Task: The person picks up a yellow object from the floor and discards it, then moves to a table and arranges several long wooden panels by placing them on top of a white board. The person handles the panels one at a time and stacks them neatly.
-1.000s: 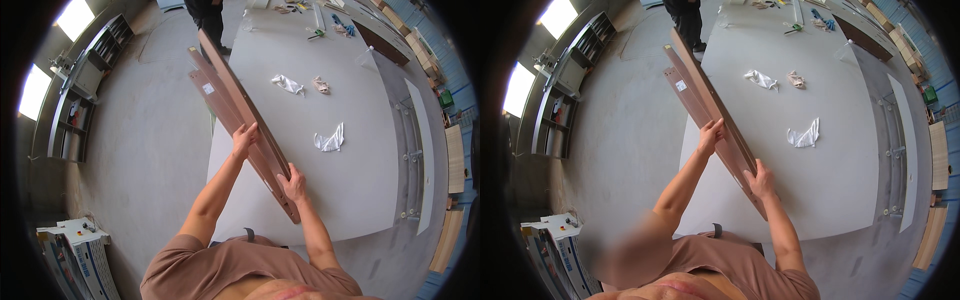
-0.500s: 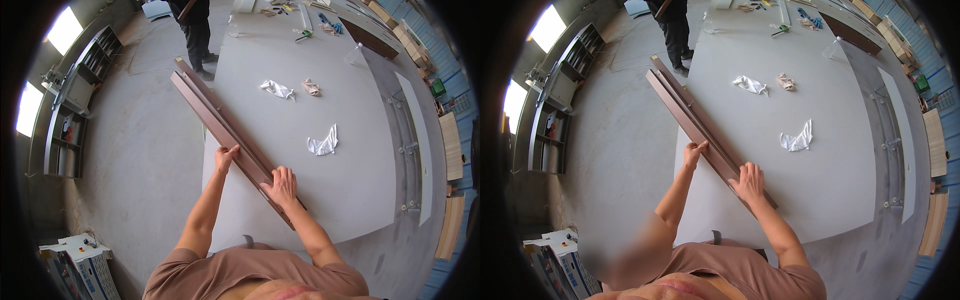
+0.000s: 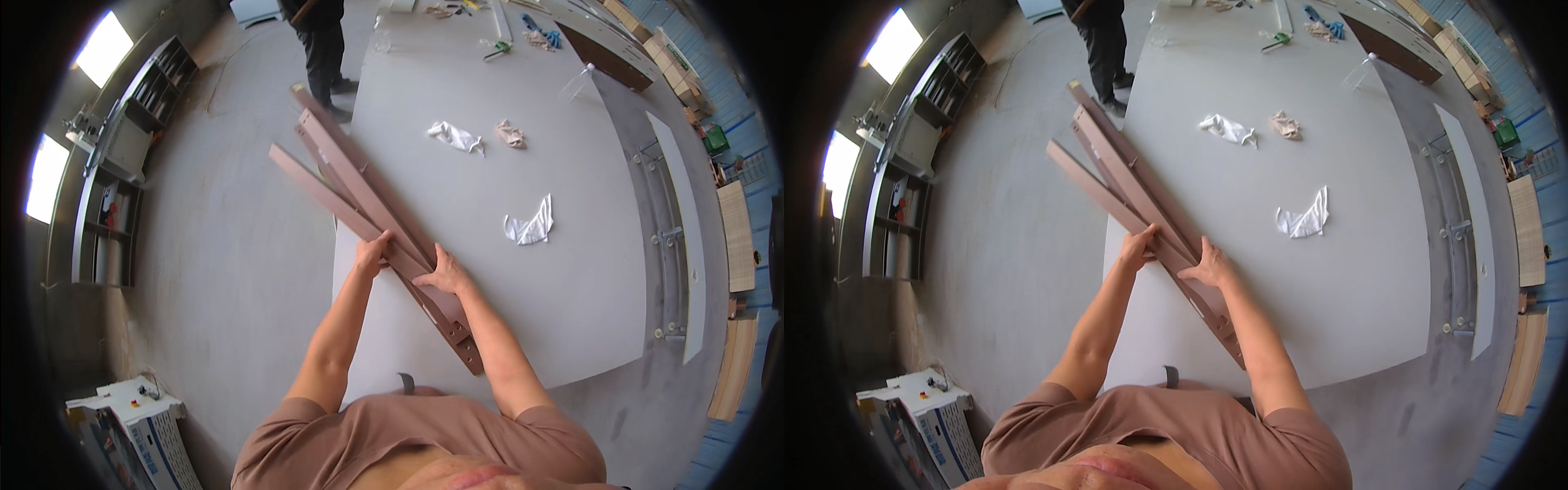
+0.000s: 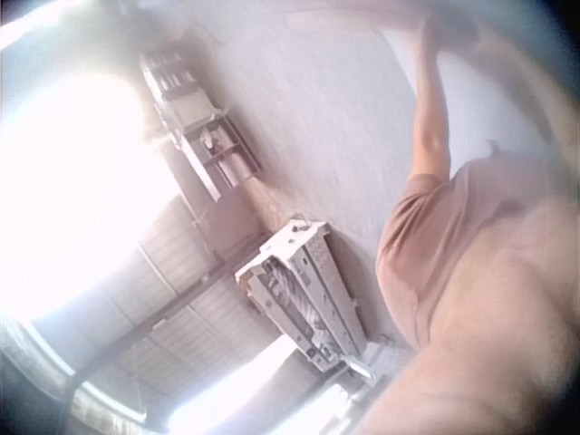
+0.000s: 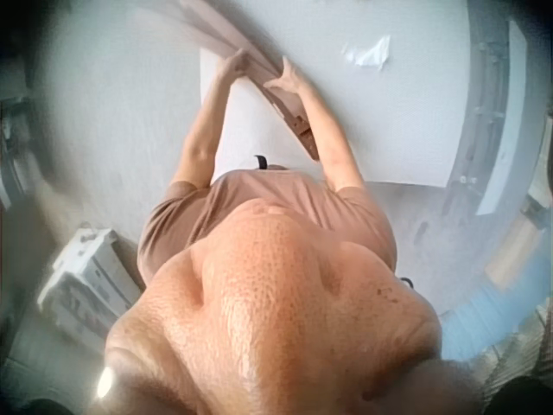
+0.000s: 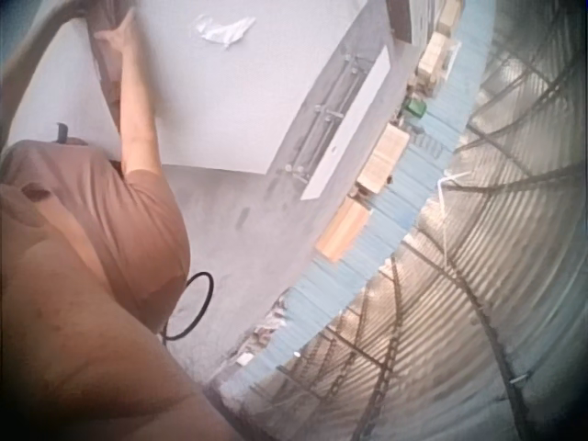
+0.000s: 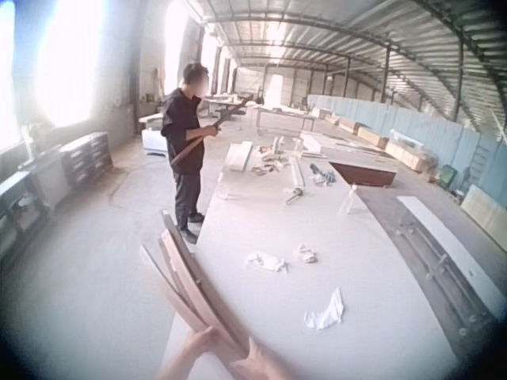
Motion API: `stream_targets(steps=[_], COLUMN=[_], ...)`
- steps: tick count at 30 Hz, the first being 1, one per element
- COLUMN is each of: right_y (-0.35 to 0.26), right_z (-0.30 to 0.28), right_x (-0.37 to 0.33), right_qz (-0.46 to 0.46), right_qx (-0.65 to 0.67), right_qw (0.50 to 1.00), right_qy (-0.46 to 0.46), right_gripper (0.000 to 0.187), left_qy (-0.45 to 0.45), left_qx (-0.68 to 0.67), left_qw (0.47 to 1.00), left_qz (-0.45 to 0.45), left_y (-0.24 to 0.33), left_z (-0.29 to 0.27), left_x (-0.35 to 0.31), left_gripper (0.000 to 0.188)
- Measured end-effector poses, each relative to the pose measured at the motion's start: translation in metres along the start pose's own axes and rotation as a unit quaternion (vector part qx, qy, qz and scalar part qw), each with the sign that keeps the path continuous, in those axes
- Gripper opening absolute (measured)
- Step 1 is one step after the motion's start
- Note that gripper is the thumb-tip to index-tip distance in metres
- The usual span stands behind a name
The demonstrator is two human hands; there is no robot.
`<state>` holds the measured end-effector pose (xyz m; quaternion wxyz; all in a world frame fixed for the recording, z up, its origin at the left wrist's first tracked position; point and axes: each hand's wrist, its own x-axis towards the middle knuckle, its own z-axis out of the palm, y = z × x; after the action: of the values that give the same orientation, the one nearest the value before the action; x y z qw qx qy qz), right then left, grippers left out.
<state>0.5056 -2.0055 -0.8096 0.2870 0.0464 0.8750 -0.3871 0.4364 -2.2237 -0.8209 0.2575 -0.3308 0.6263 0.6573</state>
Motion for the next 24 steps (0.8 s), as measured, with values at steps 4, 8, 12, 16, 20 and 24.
stream_targets(steps=[4,8,12,16,20,24], right_y=[0.010,0.026,0.041,0.049,0.056,0.058], right_z=[0.002,-0.007,0.003,0.021,0.022,0.023], right_x=[-0.010,-0.022,-0.055,-0.074,-0.075,-0.074], right_qz=[-0.013,-0.001,0.034,0.040,0.046,0.037], right_qx=[0.007,0.032,0.028,0.062,0.102,0.070], right_qw=[0.999,0.995,0.994,0.996,0.992,0.994], right_qy=[0.046,0.092,0.098,0.054,0.059,0.081], right_gripper=[0.124,0.124,0.127,0.129,0.129,0.125], left_qy=[0.016,-0.002,-0.039,0.002,0.030,0.007], left_qx=[0.031,0.080,0.097,0.101,0.179,0.237], left_qw=[0.999,0.997,0.994,0.993,0.983,0.971], left_qz=[-0.007,0.020,0.037,-0.063,0.020,-0.038], left_y=[-0.001,0.005,-0.022,-0.045,-0.037,-0.027], left_z=[0.022,0.059,0.068,0.059,0.062,0.063], left_x=[0.009,0.016,-0.003,-0.021,-0.025,-0.022], left_gripper=[0.048,0.045,0.039,0.041,0.045,0.044])
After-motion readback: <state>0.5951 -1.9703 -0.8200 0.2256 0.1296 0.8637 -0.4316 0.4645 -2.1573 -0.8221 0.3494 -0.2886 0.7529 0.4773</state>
